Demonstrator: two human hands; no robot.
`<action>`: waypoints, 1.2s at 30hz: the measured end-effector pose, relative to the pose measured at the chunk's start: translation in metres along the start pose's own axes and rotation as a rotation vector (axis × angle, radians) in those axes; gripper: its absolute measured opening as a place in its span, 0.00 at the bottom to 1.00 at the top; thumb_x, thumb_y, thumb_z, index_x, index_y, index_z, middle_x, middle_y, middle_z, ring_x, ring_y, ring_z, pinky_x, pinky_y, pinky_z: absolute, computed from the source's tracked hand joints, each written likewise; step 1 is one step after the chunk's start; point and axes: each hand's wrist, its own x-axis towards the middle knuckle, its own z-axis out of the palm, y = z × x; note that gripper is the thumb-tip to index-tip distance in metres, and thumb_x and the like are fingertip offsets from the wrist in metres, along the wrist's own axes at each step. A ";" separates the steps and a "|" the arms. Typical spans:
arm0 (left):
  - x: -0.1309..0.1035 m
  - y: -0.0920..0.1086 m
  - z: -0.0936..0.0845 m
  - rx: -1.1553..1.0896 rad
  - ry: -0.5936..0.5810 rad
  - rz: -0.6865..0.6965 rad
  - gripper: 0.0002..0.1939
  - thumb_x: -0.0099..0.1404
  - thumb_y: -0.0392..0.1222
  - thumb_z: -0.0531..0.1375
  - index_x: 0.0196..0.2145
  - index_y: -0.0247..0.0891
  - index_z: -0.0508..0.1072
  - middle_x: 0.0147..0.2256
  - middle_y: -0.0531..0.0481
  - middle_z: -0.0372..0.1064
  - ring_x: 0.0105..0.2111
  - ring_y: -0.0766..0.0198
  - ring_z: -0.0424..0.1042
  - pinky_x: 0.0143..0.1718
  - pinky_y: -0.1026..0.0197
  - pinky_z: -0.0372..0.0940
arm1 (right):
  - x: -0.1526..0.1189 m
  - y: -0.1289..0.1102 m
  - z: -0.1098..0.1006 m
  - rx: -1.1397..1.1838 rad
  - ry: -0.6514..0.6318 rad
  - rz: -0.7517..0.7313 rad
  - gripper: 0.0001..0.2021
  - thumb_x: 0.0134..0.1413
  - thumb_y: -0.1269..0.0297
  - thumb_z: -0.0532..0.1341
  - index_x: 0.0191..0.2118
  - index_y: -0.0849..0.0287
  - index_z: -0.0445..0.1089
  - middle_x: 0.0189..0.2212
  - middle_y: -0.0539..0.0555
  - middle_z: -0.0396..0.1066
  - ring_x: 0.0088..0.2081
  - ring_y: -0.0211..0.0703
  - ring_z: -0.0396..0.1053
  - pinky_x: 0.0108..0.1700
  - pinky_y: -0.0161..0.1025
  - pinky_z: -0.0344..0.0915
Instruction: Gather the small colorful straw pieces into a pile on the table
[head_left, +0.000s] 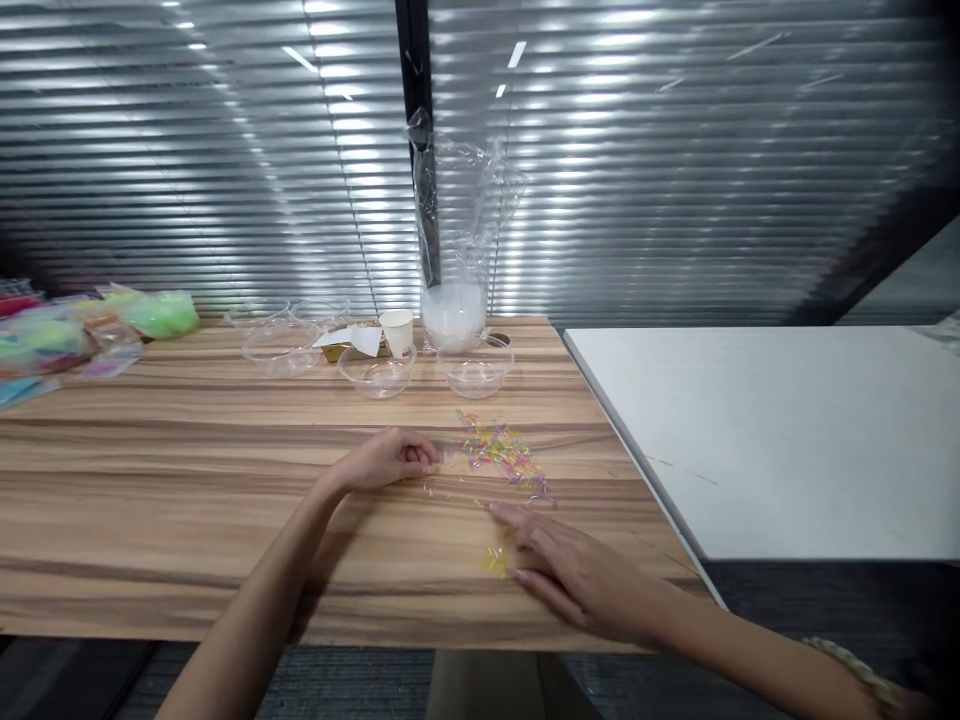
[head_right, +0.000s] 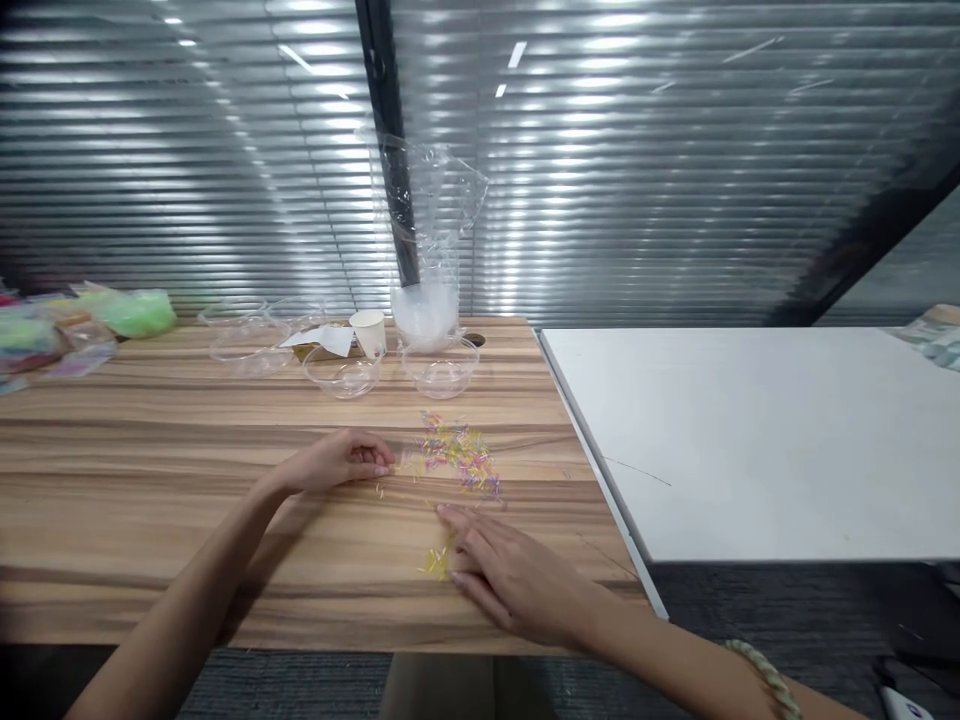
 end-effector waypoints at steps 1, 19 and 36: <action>0.000 0.000 0.001 -0.002 0.002 -0.007 0.11 0.61 0.44 0.59 0.35 0.32 0.75 0.29 0.49 0.72 0.29 0.64 0.68 0.30 0.67 0.61 | -0.001 0.000 0.001 -0.003 0.008 0.003 0.15 0.65 0.66 0.51 0.55 0.64 0.61 0.60 0.62 0.56 0.60 0.47 0.57 0.61 0.46 0.59; 0.004 0.015 0.018 -0.012 -0.030 0.237 0.09 0.61 0.43 0.63 0.29 0.35 0.77 0.30 0.48 0.70 0.33 0.64 0.69 0.36 0.66 0.61 | 0.011 0.011 0.002 -0.154 0.132 -0.140 0.11 0.63 0.69 0.51 0.48 0.64 0.65 0.58 0.63 0.60 0.62 0.47 0.54 0.61 0.45 0.58; -0.007 0.012 0.016 0.231 0.154 0.210 0.14 0.63 0.41 0.62 0.48 0.41 0.74 0.44 0.46 0.69 0.45 0.58 0.68 0.48 0.59 0.63 | 0.055 0.021 0.012 -0.202 0.156 -0.019 0.24 0.66 0.60 0.50 0.62 0.69 0.52 0.62 0.64 0.53 0.64 0.51 0.47 0.63 0.54 0.52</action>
